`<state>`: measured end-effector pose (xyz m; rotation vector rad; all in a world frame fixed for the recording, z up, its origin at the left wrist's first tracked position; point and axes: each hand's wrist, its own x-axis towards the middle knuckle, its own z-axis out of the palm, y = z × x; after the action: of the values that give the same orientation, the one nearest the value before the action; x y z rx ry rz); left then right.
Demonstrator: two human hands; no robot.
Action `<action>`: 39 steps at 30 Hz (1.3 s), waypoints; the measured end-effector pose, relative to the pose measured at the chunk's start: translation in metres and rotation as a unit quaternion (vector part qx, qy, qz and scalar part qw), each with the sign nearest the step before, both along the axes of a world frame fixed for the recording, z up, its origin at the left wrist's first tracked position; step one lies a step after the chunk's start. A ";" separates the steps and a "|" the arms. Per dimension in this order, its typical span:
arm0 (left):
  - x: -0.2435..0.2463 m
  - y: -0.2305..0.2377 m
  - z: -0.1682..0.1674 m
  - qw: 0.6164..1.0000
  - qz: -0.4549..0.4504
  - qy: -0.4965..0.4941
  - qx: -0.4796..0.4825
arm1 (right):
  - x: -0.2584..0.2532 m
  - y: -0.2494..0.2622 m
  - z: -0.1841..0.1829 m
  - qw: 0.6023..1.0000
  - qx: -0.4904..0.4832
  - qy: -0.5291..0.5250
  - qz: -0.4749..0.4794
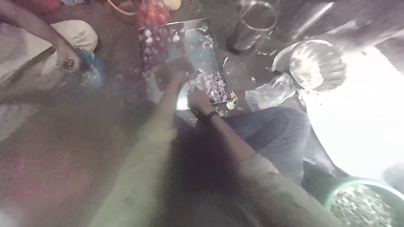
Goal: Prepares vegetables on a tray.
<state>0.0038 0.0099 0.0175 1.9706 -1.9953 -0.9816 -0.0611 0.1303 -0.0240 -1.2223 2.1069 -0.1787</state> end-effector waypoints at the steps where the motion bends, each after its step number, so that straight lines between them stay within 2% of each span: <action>1: -0.001 -0.004 -0.009 1.000 0.006 0.011 0.001 | 0.001 0.001 0.002 1.000 0.008 -0.015 -0.010; 3: -0.003 -0.003 -0.006 1.000 0.011 0.004 0.008 | 0.004 0.008 0.009 0.998 0.031 -0.043 -0.025; 7: 0.000 0.000 -0.001 1.000 0.000 -0.007 0.005 | 0.005 0.056 0.009 0.998 -0.008 -0.064 -0.014; 10: -0.001 0.001 0.006 0.998 -0.016 -0.054 0.010 | -0.003 0.072 0.007 0.999 0.030 -0.038 -0.003; 13: -0.002 0.003 0.007 0.999 -0.026 -0.044 0.017 | -0.011 0.091 0.001 0.998 0.050 -0.035 0.017; 17: -0.001 0.009 -0.002 0.994 -0.087 -0.037 -0.050 | -0.017 0.108 0.023 0.997 0.006 -0.051 -0.053; 19: -0.007 0.009 -0.021 0.989 -0.127 -0.013 -0.074 | -0.025 0.110 0.030 0.994 -0.034 -0.072 -0.072; 21: -0.018 0.011 -0.032 0.980 -0.174 -0.034 -0.086 | -0.034 0.108 0.031 0.990 -0.059 -0.092 -0.090; 24: -0.028 0.032 -0.019 0.968 -0.238 -0.068 -0.051 | -0.042 0.106 0.025 0.983 -0.071 -0.115 -0.125; 27: -0.034 0.044 -0.026 0.950 -0.299 -0.088 -0.016 | -0.045 0.107 0.018 0.977 -0.083 -0.136 -0.139; 30: -0.041 0.045 -0.026 0.931 -0.364 -0.012 0.013 | -0.047 0.105 0.019 0.979 -0.083 -0.127 -0.140; 32: -0.046 0.036 -0.020 0.932 -0.363 0.010 -0.007 | -0.050 0.104 0.016 0.978 -0.097 -0.114 -0.144; 35: -0.044 0.010 -0.014 0.949 -0.301 0.001 -0.089 | -0.055 0.103 0.008 0.974 -0.106 -0.124 -0.155; 39: -0.029 -0.015 -0.031 0.959 -0.223 -0.062 -0.166 | -0.051 0.099 0.009 0.973 -0.097 -0.135 -0.161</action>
<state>-0.0254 -0.0051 -0.0134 1.4707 -2.5449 -0.5471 -0.1124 0.2294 -0.0147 -0.8930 2.0655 -0.6735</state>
